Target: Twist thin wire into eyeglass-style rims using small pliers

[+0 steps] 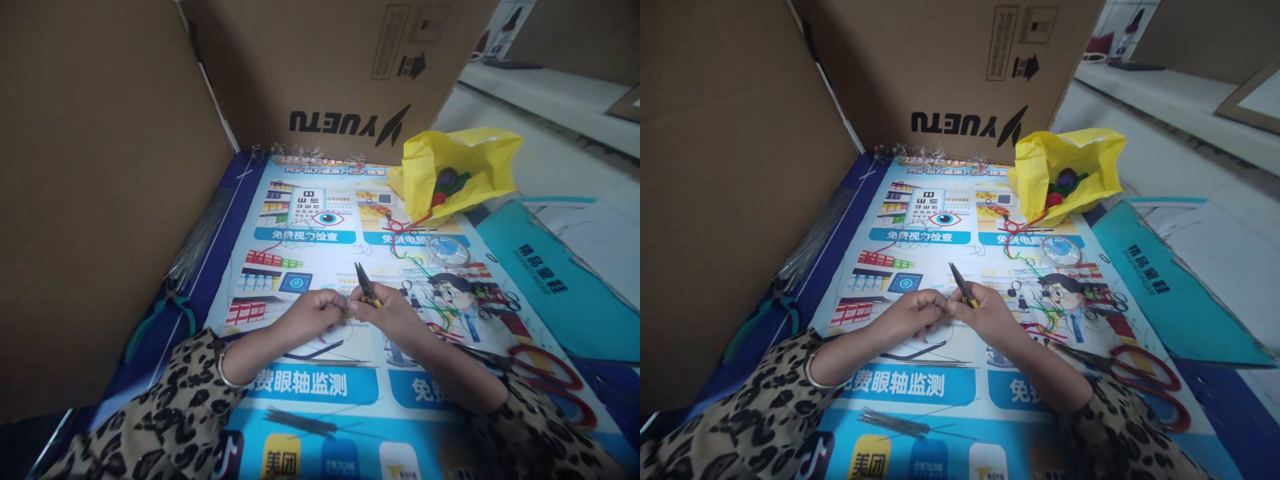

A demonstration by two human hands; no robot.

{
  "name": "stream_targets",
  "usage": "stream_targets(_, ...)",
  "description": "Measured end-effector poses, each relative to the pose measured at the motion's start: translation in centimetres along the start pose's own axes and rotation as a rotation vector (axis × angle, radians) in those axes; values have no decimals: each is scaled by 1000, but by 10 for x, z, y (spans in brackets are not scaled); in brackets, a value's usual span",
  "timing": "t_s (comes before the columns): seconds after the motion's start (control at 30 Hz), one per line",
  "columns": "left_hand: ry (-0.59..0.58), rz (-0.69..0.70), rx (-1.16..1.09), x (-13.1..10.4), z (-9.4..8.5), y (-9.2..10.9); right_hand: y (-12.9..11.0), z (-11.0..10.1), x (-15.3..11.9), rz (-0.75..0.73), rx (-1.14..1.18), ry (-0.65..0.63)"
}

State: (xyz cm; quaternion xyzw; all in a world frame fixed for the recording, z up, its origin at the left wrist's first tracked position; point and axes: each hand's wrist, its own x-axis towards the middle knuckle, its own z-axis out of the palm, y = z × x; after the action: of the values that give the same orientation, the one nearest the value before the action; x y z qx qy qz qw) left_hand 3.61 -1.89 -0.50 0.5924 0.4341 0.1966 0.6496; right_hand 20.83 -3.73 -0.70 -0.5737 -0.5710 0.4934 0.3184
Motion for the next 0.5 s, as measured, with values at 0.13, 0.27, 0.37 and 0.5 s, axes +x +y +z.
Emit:
stream_targets(0.13,-32,-3,-6,1,-2,-1,-4,1,-1,-52,-78,34)
stream_targets(0.27,-45,-13,23,1,-4,-1,-3,1,-2,-77,-105,56)
stream_targets(0.37,-60,-23,25,3,-4,-2,-4,1,-3,-76,-140,68)
stream_targets(0.5,-55,6,36,3,-2,-5,-8,2,-5,-86,-185,70)
